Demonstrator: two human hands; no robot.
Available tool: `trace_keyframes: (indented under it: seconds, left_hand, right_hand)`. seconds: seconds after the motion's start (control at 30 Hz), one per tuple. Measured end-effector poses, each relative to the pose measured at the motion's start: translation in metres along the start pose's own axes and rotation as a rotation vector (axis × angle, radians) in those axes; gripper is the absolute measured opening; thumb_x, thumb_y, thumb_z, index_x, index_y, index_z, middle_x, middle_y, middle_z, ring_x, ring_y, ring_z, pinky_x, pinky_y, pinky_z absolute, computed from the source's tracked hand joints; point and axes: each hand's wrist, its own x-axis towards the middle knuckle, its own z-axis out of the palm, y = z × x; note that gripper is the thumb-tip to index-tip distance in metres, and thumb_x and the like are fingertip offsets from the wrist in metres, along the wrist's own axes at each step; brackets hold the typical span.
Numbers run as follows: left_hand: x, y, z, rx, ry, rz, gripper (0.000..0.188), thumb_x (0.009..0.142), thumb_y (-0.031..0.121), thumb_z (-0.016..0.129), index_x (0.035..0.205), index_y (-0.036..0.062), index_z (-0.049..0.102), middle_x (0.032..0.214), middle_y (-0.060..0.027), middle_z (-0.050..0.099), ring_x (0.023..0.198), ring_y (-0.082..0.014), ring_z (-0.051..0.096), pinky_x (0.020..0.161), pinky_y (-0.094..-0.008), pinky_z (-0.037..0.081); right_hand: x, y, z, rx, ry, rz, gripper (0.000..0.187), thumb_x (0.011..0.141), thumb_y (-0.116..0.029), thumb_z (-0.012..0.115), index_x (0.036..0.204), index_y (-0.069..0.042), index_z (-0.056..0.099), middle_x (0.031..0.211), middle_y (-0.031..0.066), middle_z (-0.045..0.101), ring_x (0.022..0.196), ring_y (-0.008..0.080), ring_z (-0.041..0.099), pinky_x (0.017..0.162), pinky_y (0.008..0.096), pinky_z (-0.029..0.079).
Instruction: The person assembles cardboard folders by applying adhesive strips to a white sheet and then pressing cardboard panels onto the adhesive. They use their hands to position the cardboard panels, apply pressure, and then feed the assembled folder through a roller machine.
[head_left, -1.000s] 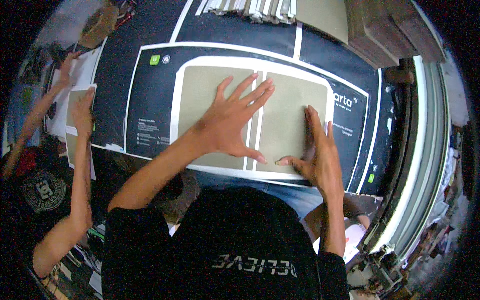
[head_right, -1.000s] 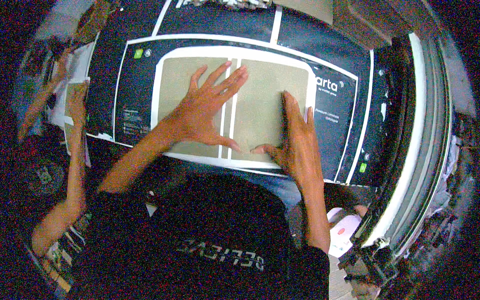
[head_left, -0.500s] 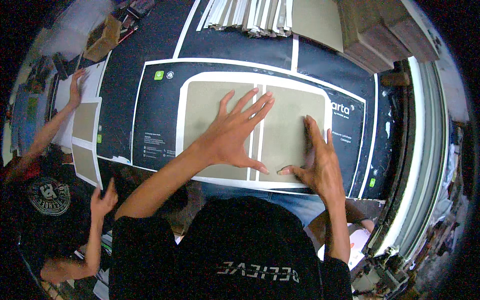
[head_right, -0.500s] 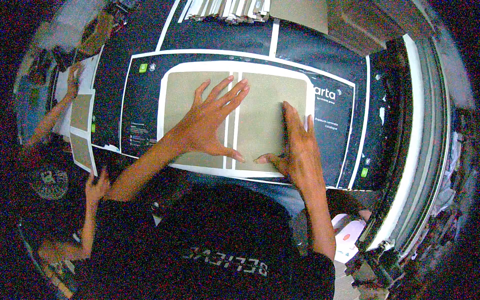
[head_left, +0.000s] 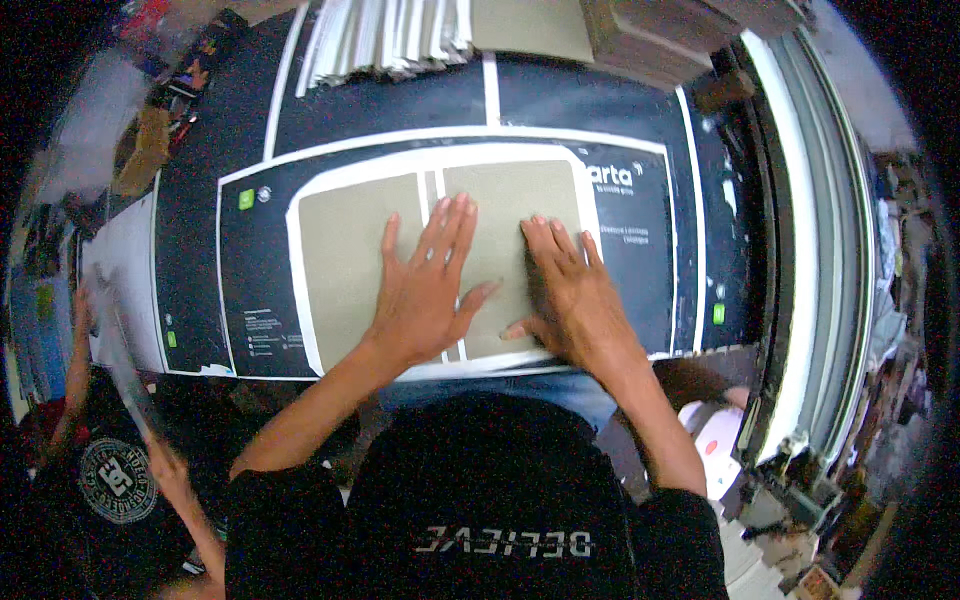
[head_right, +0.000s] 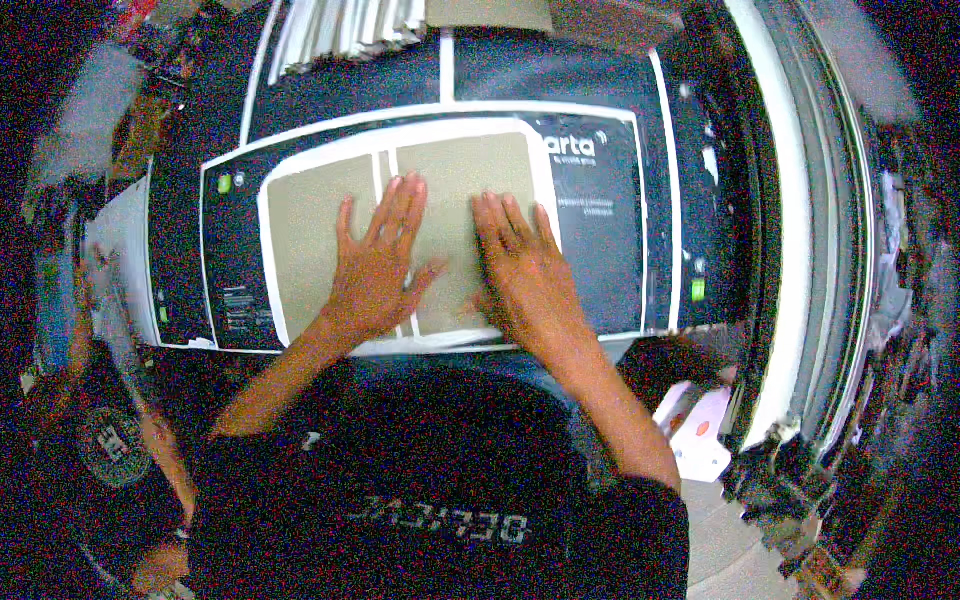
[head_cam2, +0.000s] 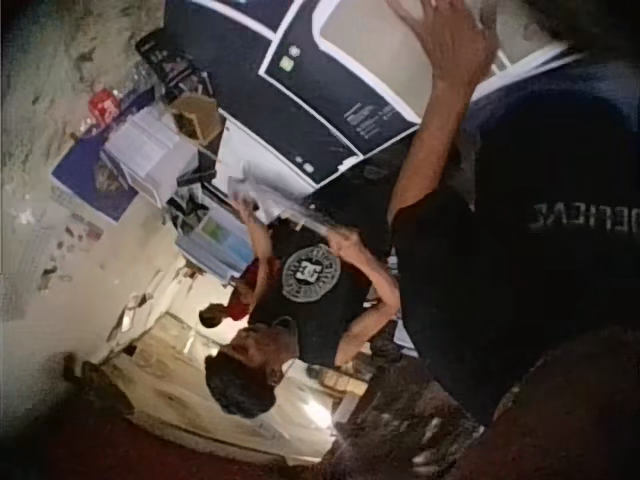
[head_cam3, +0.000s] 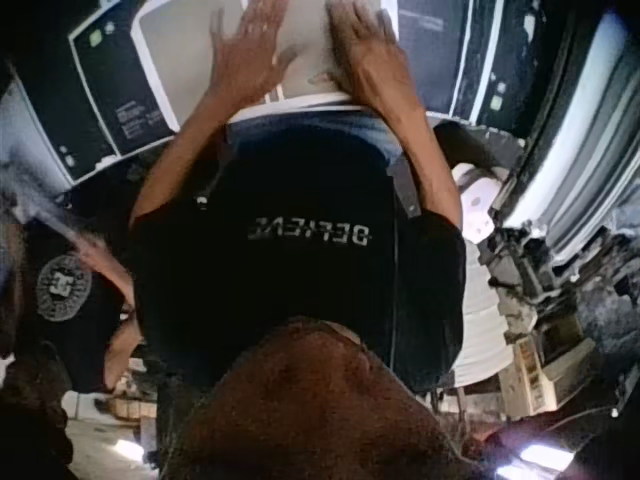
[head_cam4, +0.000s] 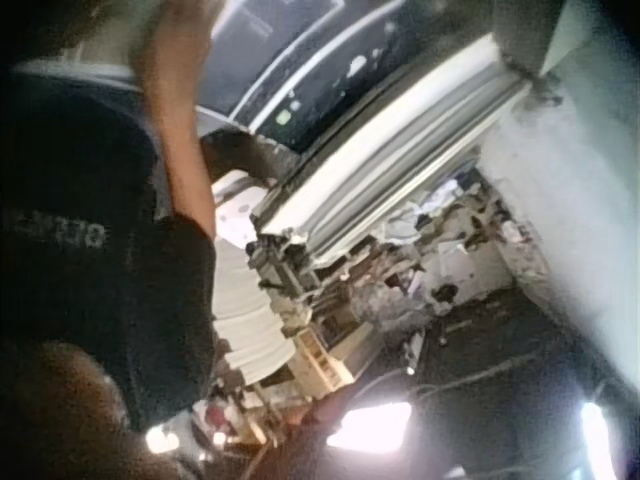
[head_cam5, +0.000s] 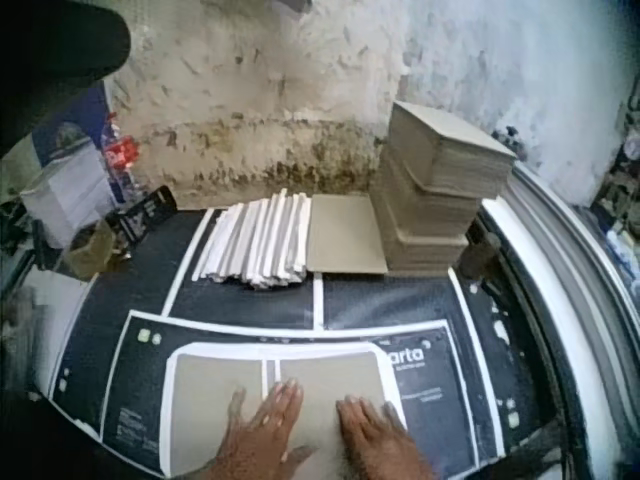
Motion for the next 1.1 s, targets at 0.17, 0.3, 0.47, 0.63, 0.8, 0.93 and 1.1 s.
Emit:
trace_keyframes:
  seconds: [0.17, 0.3, 0.47, 0.63, 0.8, 0.93, 1.1]
  left_hand:
    - [0.000, 0.000, -0.001, 0.022, 0.039, 0.015, 0.081, 0.100, 0.044, 0.052, 0.161, 0.0033, 0.017, 0.168, -0.0148, 0.019, 0.156, -0.0286, 0.018, 0.121, -0.0611, 0.008]
    - [-0.003, -0.003, 0.000, -0.007, 0.068, 0.039, 0.078, 0.101, 0.041, 0.050, 0.160, 0.0025, 0.018, 0.166, -0.0164, 0.023, 0.155, -0.0309, 0.018, 0.123, -0.0567, 0.008]
    - [-0.029, -0.001, -0.009, 0.009, -0.021, 0.073, 0.084, 0.098, 0.044, 0.053, 0.160, 0.0013, 0.017, 0.167, -0.0170, 0.020, 0.155, -0.0327, 0.016, 0.123, -0.0581, 0.007]
    - [-0.066, -0.014, -0.022, 0.027, -0.108, 0.040, 0.099, 0.091, 0.059, 0.057, 0.160, 0.0009, 0.016, 0.167, -0.0171, 0.019, 0.156, -0.0333, 0.014, 0.123, -0.0586, 0.007]
    - [-0.044, -0.015, -0.025, 0.039, -0.030, 0.039, 0.098, 0.094, 0.067, 0.049, 0.161, 0.0028, 0.016, 0.167, -0.0174, 0.020, 0.155, -0.0323, 0.016, 0.123, -0.0577, 0.008]
    - [-0.033, -0.021, -0.019, 0.036, 0.040, 0.050, 0.091, 0.098, 0.062, 0.046, 0.161, 0.0035, 0.016, 0.167, -0.0164, 0.020, 0.155, -0.0319, 0.017, 0.124, -0.0567, 0.009]
    - [-0.035, -0.024, -0.014, 0.020, 0.052, 0.047, 0.086, 0.100, 0.057, 0.046, 0.161, 0.0045, 0.015, 0.167, -0.0145, 0.019, 0.155, -0.0317, 0.017, 0.123, -0.0572, 0.010]
  right_hand:
    - [0.016, 0.049, -0.023, 0.356, 0.043, 0.000, 0.082, 0.074, -0.025, 0.087, 0.143, -0.002, 0.049, 0.127, 0.0209, 0.066, 0.117, 0.0351, 0.065, 0.105, 0.0434, 0.049]
    - [0.001, 0.067, -0.045, 0.605, 0.411, 0.263, 0.036, 0.088, -0.015, 0.077, 0.120, -0.002, 0.069, 0.104, 0.0145, 0.075, 0.093, 0.0197, 0.073, 0.082, 0.0329, 0.058]
    - [-0.036, 0.095, -0.026, 0.488, 0.522, 0.440, 0.028, 0.090, -0.018, 0.076, 0.113, -0.004, 0.072, 0.101, 0.0125, 0.076, 0.089, 0.0205, 0.073, 0.082, 0.0325, 0.057]
    - [-0.049, 0.095, 0.009, 0.399, 0.664, 0.341, 0.032, 0.093, -0.018, 0.072, 0.121, -0.004, 0.068, 0.118, 0.0182, 0.070, 0.107, 0.0290, 0.068, 0.096, 0.0365, 0.052]
    - [-0.036, 0.086, 0.022, -0.178, 0.545, 0.267, 0.060, 0.103, -0.031, 0.052, 0.152, 0.000, 0.036, 0.160, 0.0234, 0.032, 0.149, 0.0395, 0.030, 0.122, 0.0500, 0.021]
    - [-0.049, 0.072, 0.019, -0.326, 0.256, 0.143, 0.065, 0.105, -0.032, 0.044, 0.158, 0.000, 0.025, 0.165, 0.0208, 0.022, 0.154, 0.0355, 0.018, 0.125, 0.0507, 0.012]
    - [-0.102, 0.036, 0.016, -0.178, 0.026, 0.064, 0.064, 0.104, -0.028, 0.043, 0.157, 0.002, 0.024, 0.166, 0.0201, 0.022, 0.154, 0.0350, 0.018, 0.125, 0.0507, 0.011]
